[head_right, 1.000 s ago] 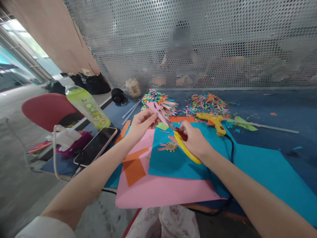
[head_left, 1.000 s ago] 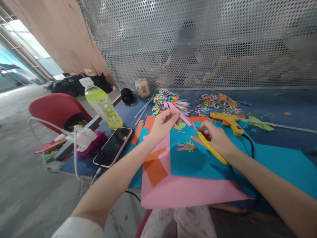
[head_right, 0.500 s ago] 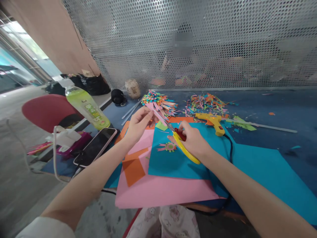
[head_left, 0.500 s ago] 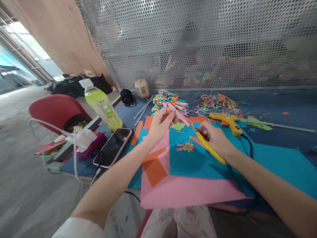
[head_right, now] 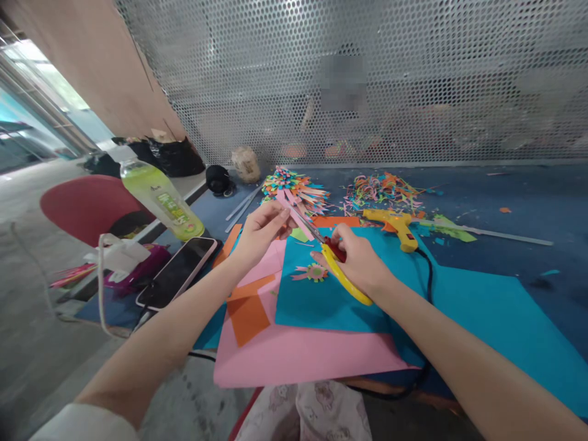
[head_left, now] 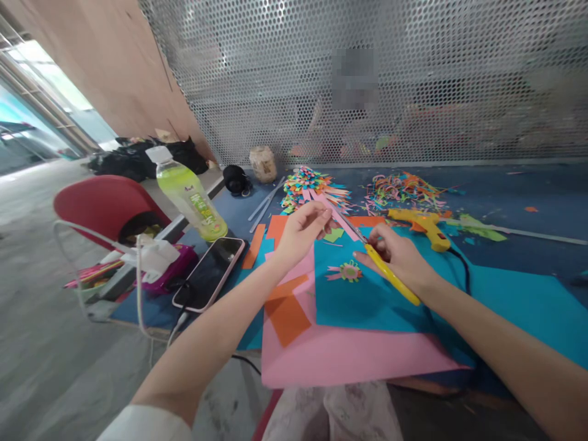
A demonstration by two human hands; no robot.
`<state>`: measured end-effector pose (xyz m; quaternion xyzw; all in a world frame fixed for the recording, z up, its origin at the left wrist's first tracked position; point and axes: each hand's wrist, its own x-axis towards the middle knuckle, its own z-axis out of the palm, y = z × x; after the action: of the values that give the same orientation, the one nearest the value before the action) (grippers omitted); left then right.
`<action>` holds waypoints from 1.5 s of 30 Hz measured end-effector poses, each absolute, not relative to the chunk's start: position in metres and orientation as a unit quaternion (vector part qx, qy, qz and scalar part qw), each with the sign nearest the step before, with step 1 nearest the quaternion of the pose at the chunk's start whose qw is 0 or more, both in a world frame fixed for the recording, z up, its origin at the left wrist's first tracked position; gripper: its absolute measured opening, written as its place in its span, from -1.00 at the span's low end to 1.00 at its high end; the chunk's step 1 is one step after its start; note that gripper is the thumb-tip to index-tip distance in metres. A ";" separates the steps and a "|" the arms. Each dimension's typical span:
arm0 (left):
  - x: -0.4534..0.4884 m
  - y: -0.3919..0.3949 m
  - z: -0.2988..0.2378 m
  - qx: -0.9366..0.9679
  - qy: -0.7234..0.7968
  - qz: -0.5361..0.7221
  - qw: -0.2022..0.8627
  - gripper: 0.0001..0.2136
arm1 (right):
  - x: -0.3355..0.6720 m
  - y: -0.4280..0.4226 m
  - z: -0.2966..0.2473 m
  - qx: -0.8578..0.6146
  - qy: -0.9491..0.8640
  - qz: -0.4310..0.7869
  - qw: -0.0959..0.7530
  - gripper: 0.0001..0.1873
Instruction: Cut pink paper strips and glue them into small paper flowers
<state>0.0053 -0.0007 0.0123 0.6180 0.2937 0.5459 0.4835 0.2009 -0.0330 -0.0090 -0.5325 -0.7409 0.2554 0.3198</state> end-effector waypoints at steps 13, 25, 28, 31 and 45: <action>0.009 0.000 0.003 0.634 0.280 0.524 0.495 -0.76 | 0.198 -0.033 -0.010 -0.522 -0.738 0.270 0.332 -0.67; 0.010 0.005 -0.001 0.620 0.279 0.534 0.503 -0.79 | 0.195 -0.035 -0.009 -0.537 -0.725 0.272 0.335 -0.67; 0.010 0.004 -0.001 0.616 0.284 0.528 0.512 -0.77 | 0.194 -0.036 -0.010 -0.536 -0.722 0.281 0.337 -0.66; 0.011 0.004 -0.001 0.613 0.290 0.526 0.514 -0.76 | 0.193 -0.036 -0.009 -0.534 -0.715 0.295 0.341 -0.66; 0.013 0.001 -0.002 0.618 0.310 0.509 0.512 -0.73 | 0.194 -0.036 -0.010 -0.526 -0.720 0.283 0.354 -0.65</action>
<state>0.0127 0.0008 -0.0018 0.6184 0.3097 0.5090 0.5124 0.1941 -0.0358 -0.0101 -0.5256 -0.7200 0.2830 0.3538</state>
